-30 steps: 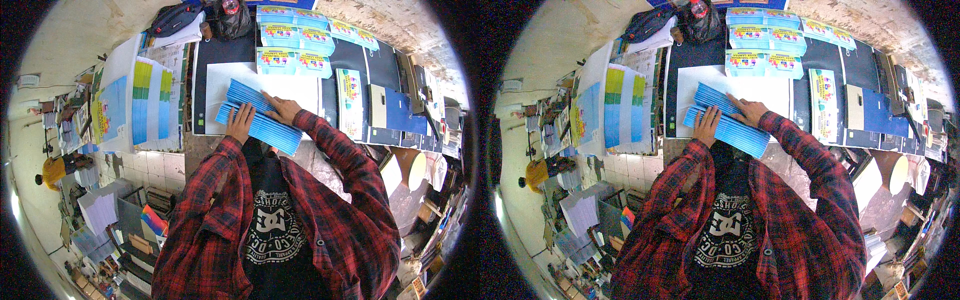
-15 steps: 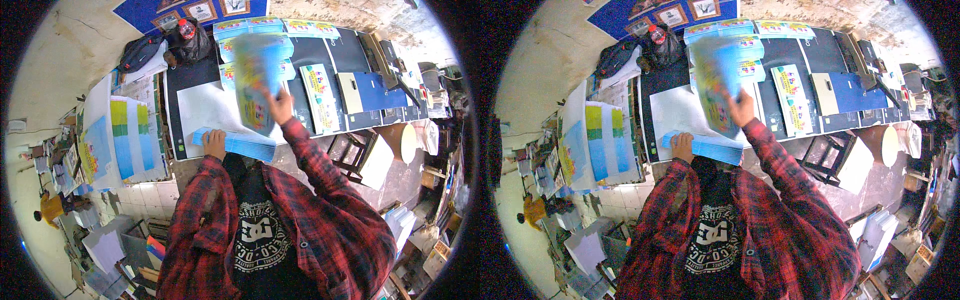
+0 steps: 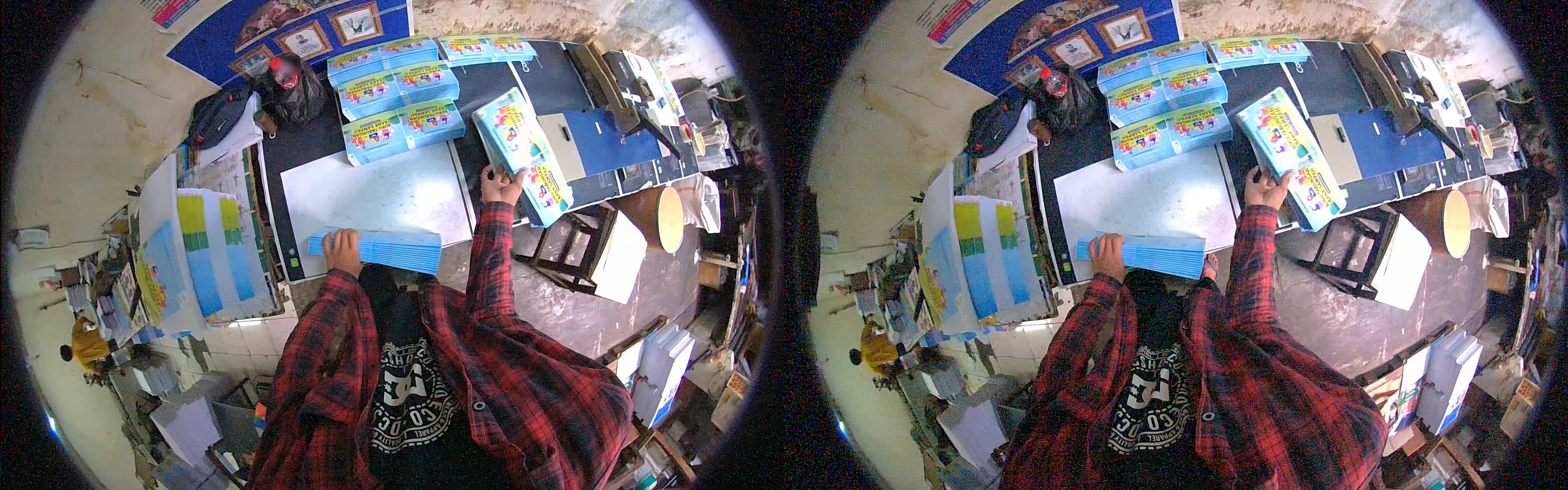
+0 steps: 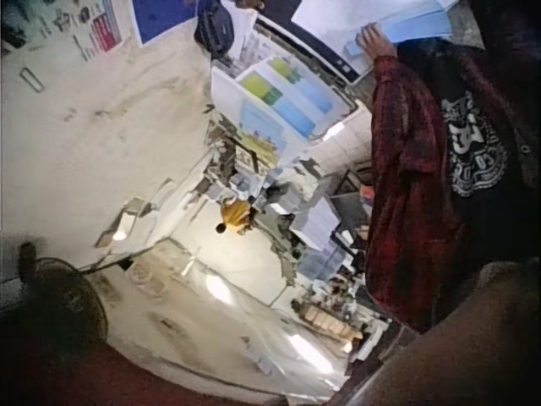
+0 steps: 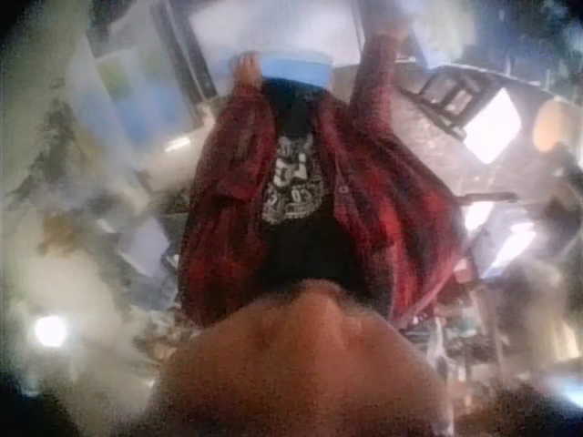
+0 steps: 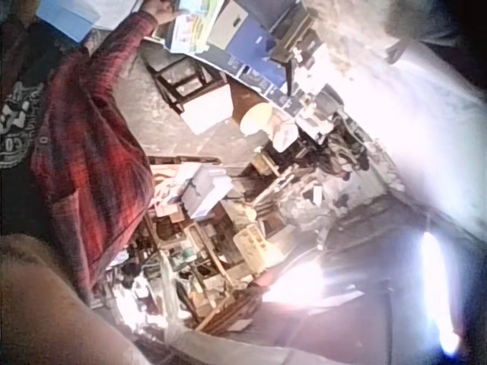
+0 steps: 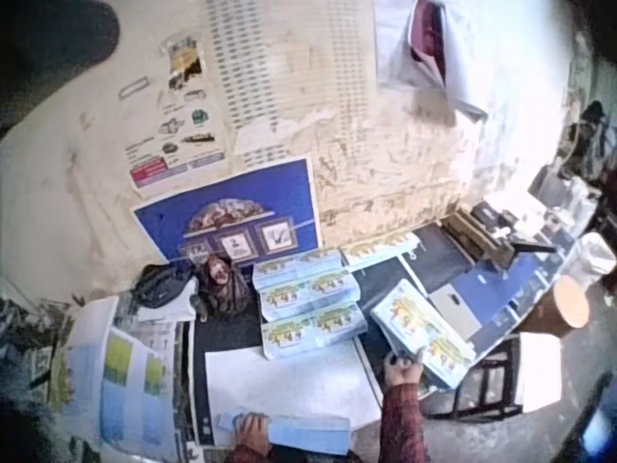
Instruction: The person folds stacks of light blue printed papers in half by hand on a cluttered work table. They repeatedly pick up a stack, fold it, and place the finished bundle onto a growing pile of completed items.
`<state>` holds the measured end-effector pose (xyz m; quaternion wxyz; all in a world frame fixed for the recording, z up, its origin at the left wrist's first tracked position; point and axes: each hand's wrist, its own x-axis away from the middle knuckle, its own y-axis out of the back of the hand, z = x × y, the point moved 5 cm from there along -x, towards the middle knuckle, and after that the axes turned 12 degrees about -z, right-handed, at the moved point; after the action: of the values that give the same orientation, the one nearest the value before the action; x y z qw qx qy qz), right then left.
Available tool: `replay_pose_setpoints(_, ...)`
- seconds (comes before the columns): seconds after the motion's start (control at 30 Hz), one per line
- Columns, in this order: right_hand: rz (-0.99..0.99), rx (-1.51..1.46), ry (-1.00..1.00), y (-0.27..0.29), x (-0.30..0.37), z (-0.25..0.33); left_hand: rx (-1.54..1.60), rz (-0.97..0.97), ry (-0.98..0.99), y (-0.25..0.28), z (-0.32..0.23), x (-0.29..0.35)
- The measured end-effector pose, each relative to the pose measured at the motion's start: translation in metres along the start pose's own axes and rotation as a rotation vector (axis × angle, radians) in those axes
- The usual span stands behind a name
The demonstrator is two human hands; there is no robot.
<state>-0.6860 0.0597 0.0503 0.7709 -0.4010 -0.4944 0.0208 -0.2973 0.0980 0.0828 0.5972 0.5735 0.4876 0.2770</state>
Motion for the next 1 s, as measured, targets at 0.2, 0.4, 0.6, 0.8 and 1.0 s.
replay_pose_setpoints(0.2,-0.129,-0.032,0.061,0.014,-0.034,-0.026,-0.016,0.065,0.008,0.001,0.001,-0.001)
replay_pose_setpoints(0.4,-0.020,0.278,0.199,0.068,-0.129,-0.033,-0.015,-0.024,-0.052,0.003,-0.005,-0.010)
replay_pose_setpoints(0.6,-0.075,0.031,-0.080,0.017,-0.084,-0.018,0.068,-0.006,-0.222,0.009,-0.018,-0.013)
replay_pose_setpoints(0.8,0.186,1.033,-0.020,0.011,-0.007,-0.051,0.133,0.001,-0.244,-0.003,-0.020,-0.022)
replay_pose_setpoints(1.0,1.487,2.311,-0.009,0.063,0.137,-0.124,0.072,0.081,-0.264,0.002,-0.020,-0.027)
